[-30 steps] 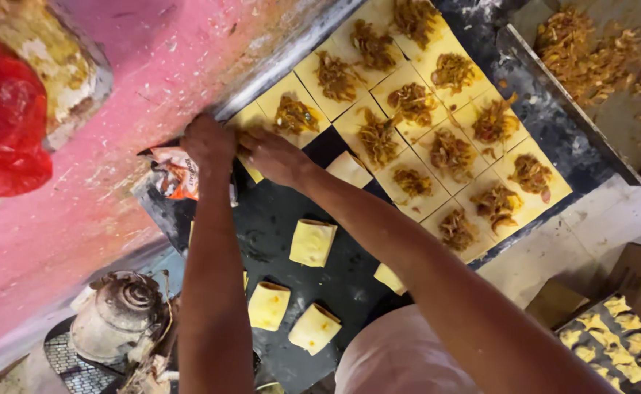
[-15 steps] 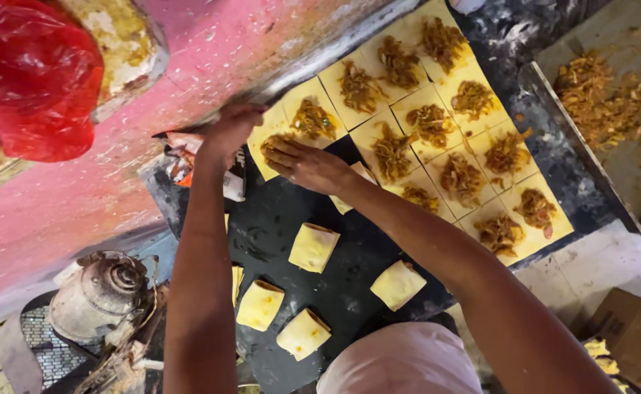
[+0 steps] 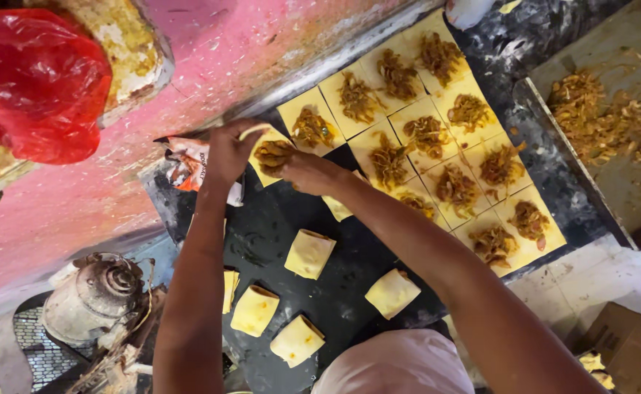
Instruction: The person places cooked filling onto squares of dough on a workspace and then folds each dough square into a parcel by hand.
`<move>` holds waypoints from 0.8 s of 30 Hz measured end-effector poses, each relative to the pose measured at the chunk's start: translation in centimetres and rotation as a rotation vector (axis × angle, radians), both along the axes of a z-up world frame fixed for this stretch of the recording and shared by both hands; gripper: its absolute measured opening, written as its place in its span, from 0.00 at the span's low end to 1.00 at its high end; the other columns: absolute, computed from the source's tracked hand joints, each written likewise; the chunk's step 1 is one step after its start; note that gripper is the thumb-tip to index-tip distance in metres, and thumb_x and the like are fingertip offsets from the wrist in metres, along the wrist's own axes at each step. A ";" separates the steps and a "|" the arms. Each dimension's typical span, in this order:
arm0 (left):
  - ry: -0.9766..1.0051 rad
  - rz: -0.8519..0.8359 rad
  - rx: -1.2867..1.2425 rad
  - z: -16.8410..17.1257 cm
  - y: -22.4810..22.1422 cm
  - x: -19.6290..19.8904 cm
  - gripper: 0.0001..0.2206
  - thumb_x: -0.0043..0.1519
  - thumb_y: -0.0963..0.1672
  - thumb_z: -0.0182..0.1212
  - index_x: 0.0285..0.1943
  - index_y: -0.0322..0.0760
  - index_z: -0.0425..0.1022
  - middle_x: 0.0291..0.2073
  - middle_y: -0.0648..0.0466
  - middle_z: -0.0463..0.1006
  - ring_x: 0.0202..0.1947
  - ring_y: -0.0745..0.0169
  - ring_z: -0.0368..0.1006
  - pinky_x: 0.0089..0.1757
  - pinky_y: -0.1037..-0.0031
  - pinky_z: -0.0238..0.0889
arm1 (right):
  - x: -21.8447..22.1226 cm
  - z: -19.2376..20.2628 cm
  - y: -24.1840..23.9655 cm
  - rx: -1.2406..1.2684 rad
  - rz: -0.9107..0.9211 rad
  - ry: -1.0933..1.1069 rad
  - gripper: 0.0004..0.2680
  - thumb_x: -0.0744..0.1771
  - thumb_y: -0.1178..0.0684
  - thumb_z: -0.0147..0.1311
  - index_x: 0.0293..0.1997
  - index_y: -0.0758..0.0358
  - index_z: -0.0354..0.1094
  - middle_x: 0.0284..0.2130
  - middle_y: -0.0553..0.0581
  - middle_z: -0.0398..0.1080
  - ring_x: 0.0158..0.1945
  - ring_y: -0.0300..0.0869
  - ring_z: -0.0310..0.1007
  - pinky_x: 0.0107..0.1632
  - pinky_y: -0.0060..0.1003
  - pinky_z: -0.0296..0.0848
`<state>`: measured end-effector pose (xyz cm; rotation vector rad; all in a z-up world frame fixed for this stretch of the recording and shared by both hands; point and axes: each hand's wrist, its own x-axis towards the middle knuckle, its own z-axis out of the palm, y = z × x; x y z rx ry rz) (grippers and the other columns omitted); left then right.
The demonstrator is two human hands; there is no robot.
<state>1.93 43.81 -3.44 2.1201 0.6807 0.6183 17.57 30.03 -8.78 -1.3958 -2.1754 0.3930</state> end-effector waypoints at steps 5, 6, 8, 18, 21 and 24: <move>0.116 0.009 0.061 -0.6 -4.8 -1.5 0.13 0.59 0.41 0.70 0.52 0.36 0.82 0.47 0.45 0.83 0.47 0.46 0.79 0.48 0.64 0.71 | 3.0 2.1 -2.1 -0.089 -0.405 0.678 0.18 0.59 0.73 0.43 0.43 0.62 0.78 0.44 0.59 0.80 0.51 0.47 0.82 0.55 0.37 0.76; 0.116 -0.005 0.058 -0.8 -5.9 -1.9 0.15 0.58 0.42 0.72 0.53 0.37 0.81 0.49 0.45 0.83 0.49 0.45 0.79 0.49 0.63 0.71 | 4.1 2.6 -2.6 -0.078 -0.433 0.808 0.17 0.60 0.72 0.41 0.42 0.62 0.78 0.42 0.59 0.81 0.49 0.48 0.81 0.54 0.36 0.76; 0.189 -0.048 0.307 -1.5 -7.9 -2.6 0.25 0.54 0.46 0.74 0.59 0.33 0.77 0.51 0.41 0.78 0.53 0.38 0.74 0.52 0.58 0.67 | 5.8 3.3 -4.1 -0.119 -0.558 0.849 0.16 0.60 0.70 0.42 0.42 0.63 0.78 0.39 0.60 0.80 0.44 0.49 0.80 0.49 0.36 0.75; 0.268 0.105 0.513 -1.4 -10.5 -1.9 0.21 0.56 0.50 0.72 0.54 0.36 0.80 0.39 0.43 0.73 0.44 0.38 0.68 0.41 0.50 0.59 | 6.3 3.0 -0.9 0.243 -0.349 -0.057 0.19 0.61 0.58 0.56 0.59 0.65 0.69 0.56 0.64 0.69 0.63 0.56 0.65 0.64 0.47 0.66; 0.087 0.269 0.394 -3.2 -7.9 0.5 0.10 0.67 0.43 0.63 0.55 0.37 0.80 0.43 0.45 0.71 0.49 0.42 0.68 0.47 0.50 0.61 | 6.2 2.1 -0.3 0.122 -0.196 -0.273 0.16 0.63 0.55 0.57 0.56 0.66 0.68 0.57 0.64 0.67 0.66 0.55 0.62 0.67 0.46 0.62; 0.225 0.477 0.341 -6.6 -3.0 5.0 0.10 0.64 0.46 0.68 0.48 0.36 0.79 0.44 0.44 0.74 0.49 0.37 0.68 0.48 0.45 0.60 | 6.2 1.8 -1.1 -0.032 -0.164 -0.294 0.13 0.67 0.57 0.55 0.59 0.65 0.68 0.58 0.61 0.67 0.67 0.52 0.62 0.70 0.43 0.61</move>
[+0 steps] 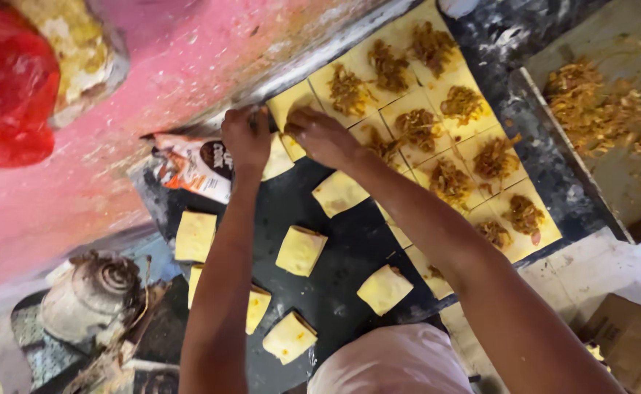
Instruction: The person places cooked filling onto squares of dough on a workspace and then folds each dough square into a parcel by hand.
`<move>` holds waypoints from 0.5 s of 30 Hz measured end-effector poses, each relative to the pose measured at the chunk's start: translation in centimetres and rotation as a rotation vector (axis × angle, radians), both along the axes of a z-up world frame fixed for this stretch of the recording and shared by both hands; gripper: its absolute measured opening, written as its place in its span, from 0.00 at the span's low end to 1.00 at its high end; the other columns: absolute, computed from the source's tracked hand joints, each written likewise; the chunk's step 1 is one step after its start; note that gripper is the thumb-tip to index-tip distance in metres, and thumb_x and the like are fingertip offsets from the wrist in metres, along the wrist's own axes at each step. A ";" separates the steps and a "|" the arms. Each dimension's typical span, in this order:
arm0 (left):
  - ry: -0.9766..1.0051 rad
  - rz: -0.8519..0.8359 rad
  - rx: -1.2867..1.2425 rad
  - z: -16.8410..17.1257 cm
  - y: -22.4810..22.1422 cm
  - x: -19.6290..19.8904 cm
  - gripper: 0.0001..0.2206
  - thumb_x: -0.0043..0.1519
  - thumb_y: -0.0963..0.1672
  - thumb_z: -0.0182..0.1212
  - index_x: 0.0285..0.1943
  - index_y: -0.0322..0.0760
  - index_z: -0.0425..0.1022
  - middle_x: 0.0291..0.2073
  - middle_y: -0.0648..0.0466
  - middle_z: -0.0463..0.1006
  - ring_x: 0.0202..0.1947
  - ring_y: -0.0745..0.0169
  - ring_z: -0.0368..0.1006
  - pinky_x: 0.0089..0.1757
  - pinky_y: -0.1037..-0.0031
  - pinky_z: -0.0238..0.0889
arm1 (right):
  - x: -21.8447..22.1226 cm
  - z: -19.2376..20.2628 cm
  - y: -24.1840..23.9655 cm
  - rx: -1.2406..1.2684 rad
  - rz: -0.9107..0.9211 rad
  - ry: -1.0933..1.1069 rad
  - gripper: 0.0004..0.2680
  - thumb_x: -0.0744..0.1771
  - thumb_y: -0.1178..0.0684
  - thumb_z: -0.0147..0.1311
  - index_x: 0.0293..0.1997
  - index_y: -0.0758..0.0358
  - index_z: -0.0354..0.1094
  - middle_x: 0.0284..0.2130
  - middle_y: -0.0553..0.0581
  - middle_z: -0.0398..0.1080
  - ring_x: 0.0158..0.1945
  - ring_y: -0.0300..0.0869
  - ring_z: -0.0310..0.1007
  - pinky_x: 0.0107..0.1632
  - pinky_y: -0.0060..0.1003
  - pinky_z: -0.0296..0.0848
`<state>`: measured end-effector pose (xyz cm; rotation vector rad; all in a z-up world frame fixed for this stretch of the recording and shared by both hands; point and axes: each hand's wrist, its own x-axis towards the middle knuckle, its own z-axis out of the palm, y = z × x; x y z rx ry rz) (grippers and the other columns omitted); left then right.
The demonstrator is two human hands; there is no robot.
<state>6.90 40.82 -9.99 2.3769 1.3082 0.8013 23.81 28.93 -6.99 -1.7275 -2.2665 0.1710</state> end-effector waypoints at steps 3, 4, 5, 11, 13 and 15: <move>0.216 0.237 0.095 -3.5 2.8 4.2 0.21 0.44 0.53 0.74 0.41 0.38 0.81 0.43 0.44 0.78 0.45 0.34 0.70 0.43 0.39 0.60 | 0.4 0.1 -1.1 0.042 0.003 -0.017 0.15 0.67 0.58 0.53 0.61 0.65 0.68 0.60 0.60 0.66 0.68 0.51 0.61 0.72 0.43 0.60; 0.282 0.314 0.206 -4.6 2.9 5.4 0.29 0.37 0.58 0.75 0.41 0.40 0.81 0.41 0.46 0.79 0.44 0.37 0.72 0.42 0.41 0.62 | 0.6 0.0 -1.6 0.079 0.011 -0.024 0.16 0.65 0.58 0.53 0.61 0.65 0.67 0.61 0.59 0.65 0.68 0.52 0.61 0.72 0.44 0.59; 0.353 0.391 0.320 -5.2 3.0 6.0 0.36 0.29 0.63 0.75 0.41 0.42 0.81 0.39 0.47 0.81 0.42 0.41 0.74 0.40 0.43 0.64 | 0.8 -0.2 -2.2 0.133 0.016 -0.023 0.18 0.64 0.58 0.53 0.62 0.64 0.67 0.62 0.60 0.65 0.68 0.53 0.59 0.71 0.48 0.57; -0.461 -0.207 -1.059 -3.2 4.3 5.9 0.14 0.51 0.44 0.71 0.45 0.39 0.79 0.40 0.55 0.83 0.38 0.71 0.77 0.39 0.79 0.69 | 2.6 -3.1 -3.5 0.012 0.063 0.078 0.21 0.68 0.57 0.50 0.73 0.62 0.59 0.73 0.59 0.55 0.79 0.52 0.47 0.76 0.43 0.50; -0.191 -0.244 -0.937 -1.7 3.9 5.5 0.16 0.58 0.47 0.75 0.35 0.29 0.76 0.30 0.54 0.74 0.30 0.67 0.64 0.32 0.71 0.57 | 2.4 -4.8 -3.6 0.005 0.084 -0.034 0.21 0.71 0.56 0.49 0.75 0.63 0.55 0.76 0.60 0.52 0.81 0.52 0.46 0.81 0.43 0.46; -0.069 -0.276 -0.817 -0.3 3.1 5.4 0.21 0.62 0.48 0.76 0.31 0.23 0.76 0.25 0.52 0.69 0.27 0.66 0.58 0.29 0.67 0.53 | 1.9 -6.4 -2.9 -0.139 0.171 0.804 0.23 0.71 0.55 0.50 0.76 0.66 0.49 0.75 0.63 0.51 0.81 0.53 0.45 0.81 0.45 0.44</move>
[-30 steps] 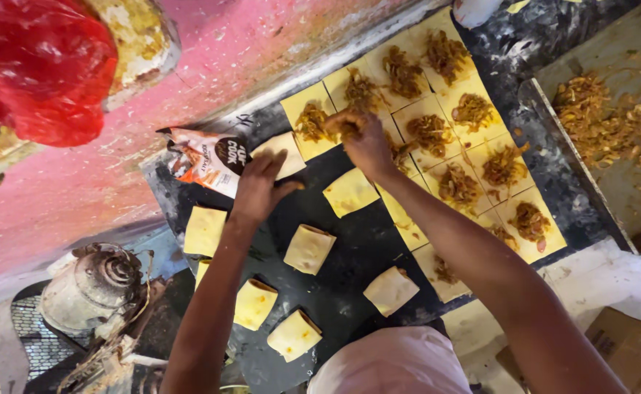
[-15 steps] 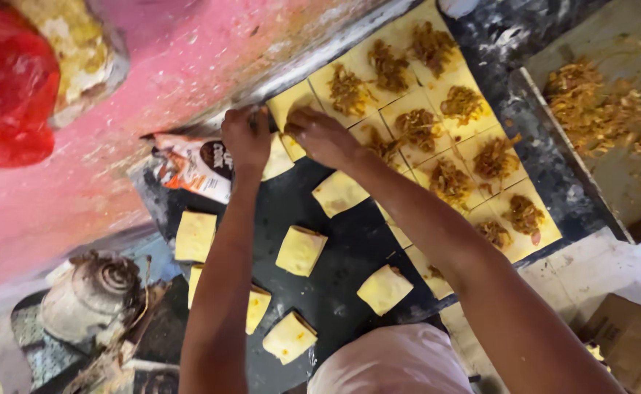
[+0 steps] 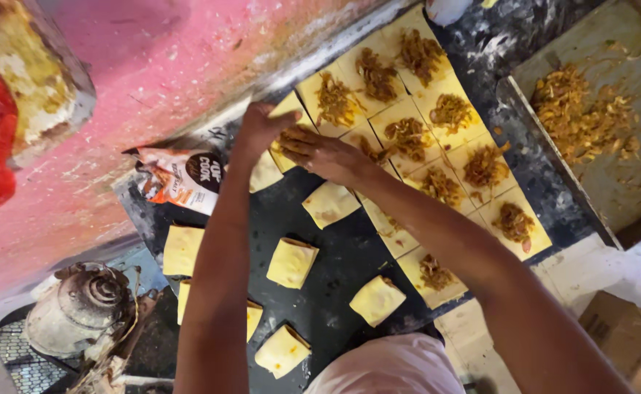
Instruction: The person places cooked filling onto squares of dough on a workspace and then folds each dough square into a parcel by hand.
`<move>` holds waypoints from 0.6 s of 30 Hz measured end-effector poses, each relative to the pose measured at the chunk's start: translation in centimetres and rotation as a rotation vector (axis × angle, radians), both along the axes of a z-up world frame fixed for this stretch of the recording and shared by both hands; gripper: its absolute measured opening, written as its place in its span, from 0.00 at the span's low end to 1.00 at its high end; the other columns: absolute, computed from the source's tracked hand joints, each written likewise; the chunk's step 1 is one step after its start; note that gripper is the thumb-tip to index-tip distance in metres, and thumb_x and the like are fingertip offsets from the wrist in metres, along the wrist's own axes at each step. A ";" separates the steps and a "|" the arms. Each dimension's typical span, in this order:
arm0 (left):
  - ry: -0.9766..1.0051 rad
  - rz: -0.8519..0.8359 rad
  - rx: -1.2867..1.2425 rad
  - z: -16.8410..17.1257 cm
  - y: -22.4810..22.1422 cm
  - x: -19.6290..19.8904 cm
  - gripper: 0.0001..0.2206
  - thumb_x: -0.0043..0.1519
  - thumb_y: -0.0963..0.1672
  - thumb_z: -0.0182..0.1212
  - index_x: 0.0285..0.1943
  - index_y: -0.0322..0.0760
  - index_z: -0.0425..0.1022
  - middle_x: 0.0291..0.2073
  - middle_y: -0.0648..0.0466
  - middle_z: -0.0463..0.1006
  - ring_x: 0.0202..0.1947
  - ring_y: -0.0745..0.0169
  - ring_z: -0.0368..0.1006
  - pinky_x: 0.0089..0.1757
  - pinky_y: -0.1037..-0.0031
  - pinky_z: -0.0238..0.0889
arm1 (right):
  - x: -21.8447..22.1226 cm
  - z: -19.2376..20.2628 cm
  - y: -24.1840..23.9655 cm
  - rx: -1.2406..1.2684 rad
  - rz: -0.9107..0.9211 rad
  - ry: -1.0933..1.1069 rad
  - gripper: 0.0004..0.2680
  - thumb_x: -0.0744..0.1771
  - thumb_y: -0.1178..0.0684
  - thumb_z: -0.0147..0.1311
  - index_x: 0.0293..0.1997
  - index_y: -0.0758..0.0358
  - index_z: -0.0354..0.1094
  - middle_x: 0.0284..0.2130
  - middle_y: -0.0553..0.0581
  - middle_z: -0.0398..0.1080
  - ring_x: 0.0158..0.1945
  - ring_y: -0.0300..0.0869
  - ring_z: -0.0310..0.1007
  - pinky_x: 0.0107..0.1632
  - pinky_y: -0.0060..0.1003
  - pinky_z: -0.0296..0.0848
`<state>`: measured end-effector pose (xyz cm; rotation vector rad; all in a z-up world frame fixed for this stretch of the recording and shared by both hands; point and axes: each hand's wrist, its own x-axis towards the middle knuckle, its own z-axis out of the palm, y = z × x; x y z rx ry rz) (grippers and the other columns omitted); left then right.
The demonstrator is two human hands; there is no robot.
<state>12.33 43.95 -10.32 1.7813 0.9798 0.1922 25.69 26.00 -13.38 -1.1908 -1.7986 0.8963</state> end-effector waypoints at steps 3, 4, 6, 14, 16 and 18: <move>-0.161 -0.006 0.112 1.4 -1.2 0.3 0.16 0.63 0.47 0.74 0.37 0.24 0.79 0.27 0.53 0.74 0.30 0.72 0.64 0.34 0.74 0.61 | -0.8 -1.7 0.9 -0.273 0.144 1.242 0.27 0.70 0.54 0.51 0.77 0.72 0.41 0.74 0.69 0.49 0.80 0.54 0.44 0.81 0.47 0.42; -0.278 0.000 0.120 1.7 -1.4 0.4 0.13 0.63 0.46 0.72 0.41 0.27 0.82 0.30 0.55 0.79 0.32 0.75 0.69 0.37 0.78 0.64 | -0.8 -2.0 0.9 -0.366 0.192 1.655 0.29 0.70 0.53 0.52 0.78 0.74 0.38 0.74 0.71 0.48 0.80 0.55 0.44 0.81 0.47 0.41; -0.425 0.040 0.114 2.1 -1.7 0.3 0.10 0.63 0.44 0.70 0.46 0.29 0.84 0.34 0.57 0.85 0.35 0.78 0.73 0.40 0.81 0.68 | -0.9 -2.3 0.8 -0.316 0.235 1.595 0.29 0.70 0.53 0.52 0.78 0.73 0.38 0.74 0.71 0.48 0.80 0.57 0.44 0.82 0.49 0.40; -0.475 0.063 0.375 3.0 -2.0 -0.2 0.06 0.64 0.41 0.71 0.45 0.30 0.83 0.34 0.50 0.82 0.35 0.66 0.74 0.40 0.73 0.67 | 1.2 1.2 2.2 -0.083 -0.146 0.719 0.16 0.65 0.65 0.50 0.59 0.64 0.70 0.61 0.65 0.71 0.68 0.51 0.68 0.69 0.49 0.66; -0.433 0.006 0.539 3.7 -3.0 -0.6 0.07 0.64 0.42 0.70 0.46 0.30 0.83 0.37 0.47 0.81 0.37 0.57 0.77 0.40 0.71 0.68 | 1.7 2.9 1.9 0.021 -0.344 0.225 0.16 0.63 0.70 0.49 0.51 0.62 0.79 0.55 0.63 0.78 0.63 0.48 0.76 0.64 0.48 0.74; -0.325 -0.071 0.621 5.0 -4.5 -1.3 0.10 0.62 0.43 0.72 0.47 0.32 0.84 0.34 0.44 0.79 0.35 0.50 0.76 0.39 0.67 0.66 | 2.2 5.1 0.9 -0.065 -0.570 0.625 0.08 0.68 0.65 0.55 0.50 0.67 0.78 0.52 0.66 0.78 0.56 0.51 0.76 0.60 0.49 0.75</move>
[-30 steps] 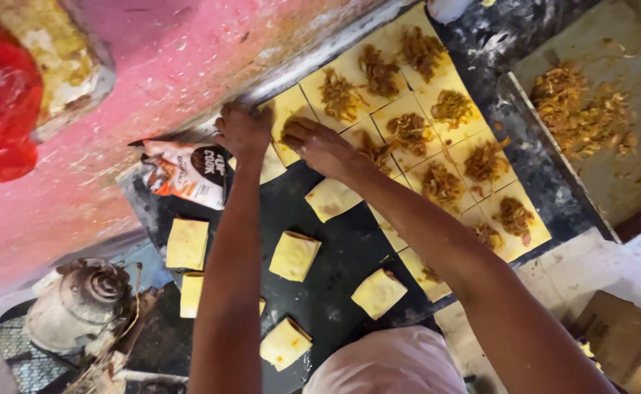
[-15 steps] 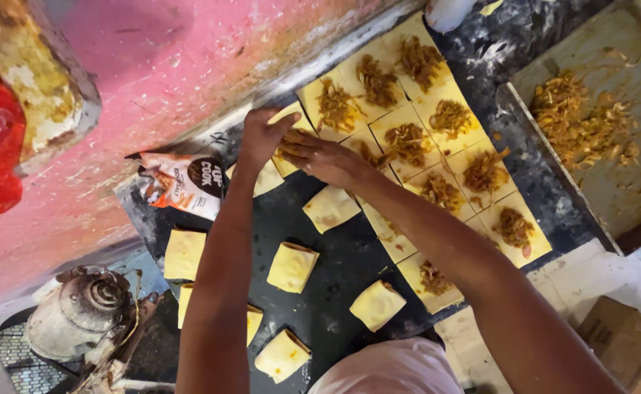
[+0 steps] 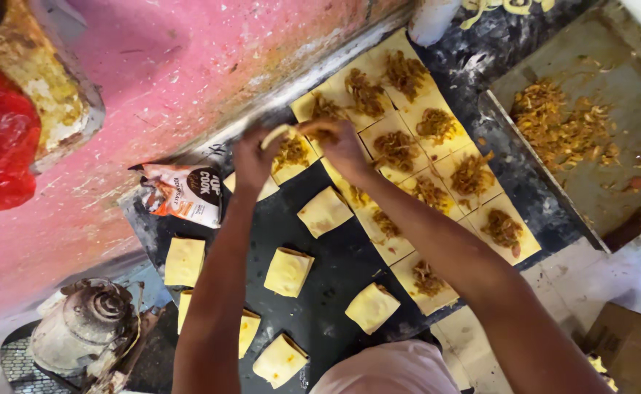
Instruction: The person places cooked filling onto squares of dough on a workspace and then folds each dough square into a parcel by hand.
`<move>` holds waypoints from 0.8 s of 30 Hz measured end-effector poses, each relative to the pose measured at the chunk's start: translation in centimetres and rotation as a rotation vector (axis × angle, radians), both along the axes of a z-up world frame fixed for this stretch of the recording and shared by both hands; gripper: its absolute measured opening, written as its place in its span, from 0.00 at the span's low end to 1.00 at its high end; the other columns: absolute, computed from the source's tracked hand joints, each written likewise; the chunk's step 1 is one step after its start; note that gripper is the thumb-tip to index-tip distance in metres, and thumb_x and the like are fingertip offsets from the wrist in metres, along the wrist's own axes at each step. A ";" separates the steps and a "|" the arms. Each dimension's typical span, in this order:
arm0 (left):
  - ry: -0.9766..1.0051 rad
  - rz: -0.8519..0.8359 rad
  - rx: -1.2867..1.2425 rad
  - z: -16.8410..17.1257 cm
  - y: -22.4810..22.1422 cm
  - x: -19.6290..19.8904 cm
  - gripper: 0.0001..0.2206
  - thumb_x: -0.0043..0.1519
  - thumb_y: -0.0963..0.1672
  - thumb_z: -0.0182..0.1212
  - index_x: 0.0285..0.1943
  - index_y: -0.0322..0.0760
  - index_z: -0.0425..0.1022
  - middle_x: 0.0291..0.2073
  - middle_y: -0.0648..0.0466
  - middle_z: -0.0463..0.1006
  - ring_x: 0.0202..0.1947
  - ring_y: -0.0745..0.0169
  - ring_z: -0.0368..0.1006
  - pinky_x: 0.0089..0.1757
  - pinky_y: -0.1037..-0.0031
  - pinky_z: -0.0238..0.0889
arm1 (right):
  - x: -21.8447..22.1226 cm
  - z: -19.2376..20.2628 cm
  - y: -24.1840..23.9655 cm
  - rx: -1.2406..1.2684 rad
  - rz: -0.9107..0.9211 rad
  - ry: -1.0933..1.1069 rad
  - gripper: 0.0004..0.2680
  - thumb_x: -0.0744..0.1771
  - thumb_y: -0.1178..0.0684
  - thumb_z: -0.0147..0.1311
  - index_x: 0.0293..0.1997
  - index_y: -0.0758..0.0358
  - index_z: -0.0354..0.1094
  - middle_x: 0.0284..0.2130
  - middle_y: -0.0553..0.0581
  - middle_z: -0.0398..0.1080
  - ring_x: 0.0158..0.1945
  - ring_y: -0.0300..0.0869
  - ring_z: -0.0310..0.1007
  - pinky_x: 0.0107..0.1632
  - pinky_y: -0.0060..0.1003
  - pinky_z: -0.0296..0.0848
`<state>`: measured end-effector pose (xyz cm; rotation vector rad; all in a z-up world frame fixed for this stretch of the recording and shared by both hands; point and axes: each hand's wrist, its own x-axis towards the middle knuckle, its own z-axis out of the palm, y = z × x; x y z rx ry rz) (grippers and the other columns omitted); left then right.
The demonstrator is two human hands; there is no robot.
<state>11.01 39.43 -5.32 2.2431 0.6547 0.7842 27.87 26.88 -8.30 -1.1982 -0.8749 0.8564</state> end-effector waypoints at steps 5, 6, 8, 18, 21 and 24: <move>0.045 -0.023 0.635 3.4 -6.8 -2.4 0.26 0.47 0.53 0.69 0.48 0.30 0.81 0.36 0.44 0.80 0.40 0.45 0.75 0.40 0.58 0.62 | 3.6 5.0 -6.7 0.002 -0.004 0.746 0.10 0.65 0.57 0.55 0.49 0.64 0.77 0.47 0.58 0.80 0.53 0.46 0.79 0.58 0.38 0.78; 0.057 0.009 0.596 4.0 -7.8 -2.9 0.24 0.49 0.52 0.70 0.48 0.32 0.81 0.35 0.46 0.80 0.39 0.46 0.74 0.40 0.58 0.61 | 4.4 5.5 -8.0 -0.054 -0.004 0.639 0.10 0.66 0.57 0.56 0.52 0.63 0.76 0.47 0.56 0.80 0.53 0.44 0.80 0.58 0.37 0.78; 0.082 0.073 0.513 4.8 -9.8 -4.2 0.19 0.51 0.49 0.72 0.47 0.35 0.82 0.33 0.49 0.79 0.39 0.48 0.73 0.40 0.58 0.61 | 5.7 5.4 -10.9 -0.183 -0.054 0.277 0.11 0.67 0.57 0.59 0.55 0.64 0.75 0.47 0.58 0.79 0.51 0.43 0.79 0.56 0.38 0.78; -0.036 0.252 -0.282 0.1 -14.7 -3.9 0.08 0.65 0.43 0.64 0.44 0.30 0.81 0.27 0.41 0.78 0.25 0.45 0.72 0.29 0.62 0.64 | 3.0 -0.1 -10.6 -0.127 0.029 -1.191 0.17 0.65 0.56 0.57 0.60 0.66 0.68 0.54 0.65 0.70 0.59 0.58 0.68 0.57 0.50 0.69; 0.070 0.399 -0.359 -2.5 -13.2 -1.0 0.11 0.68 0.46 0.63 0.45 0.32 0.82 0.27 0.38 0.77 0.31 0.38 0.71 0.33 0.61 0.64 | 0.9 0.4 -10.5 -0.254 0.127 -1.274 0.15 0.65 0.53 0.57 0.58 0.64 0.67 0.58 0.63 0.66 0.65 0.56 0.61 0.62 0.52 0.64; 0.172 0.530 -0.294 -4.4 -12.5 1.3 0.12 0.62 0.50 0.62 0.44 0.40 0.84 0.32 0.46 0.82 0.35 0.44 0.77 0.39 0.54 0.66 | 0.0 1.1 -12.8 -0.323 0.210 -1.332 0.16 0.65 0.55 0.57 0.60 0.61 0.66 0.61 0.61 0.65 0.68 0.54 0.58 0.67 0.49 0.63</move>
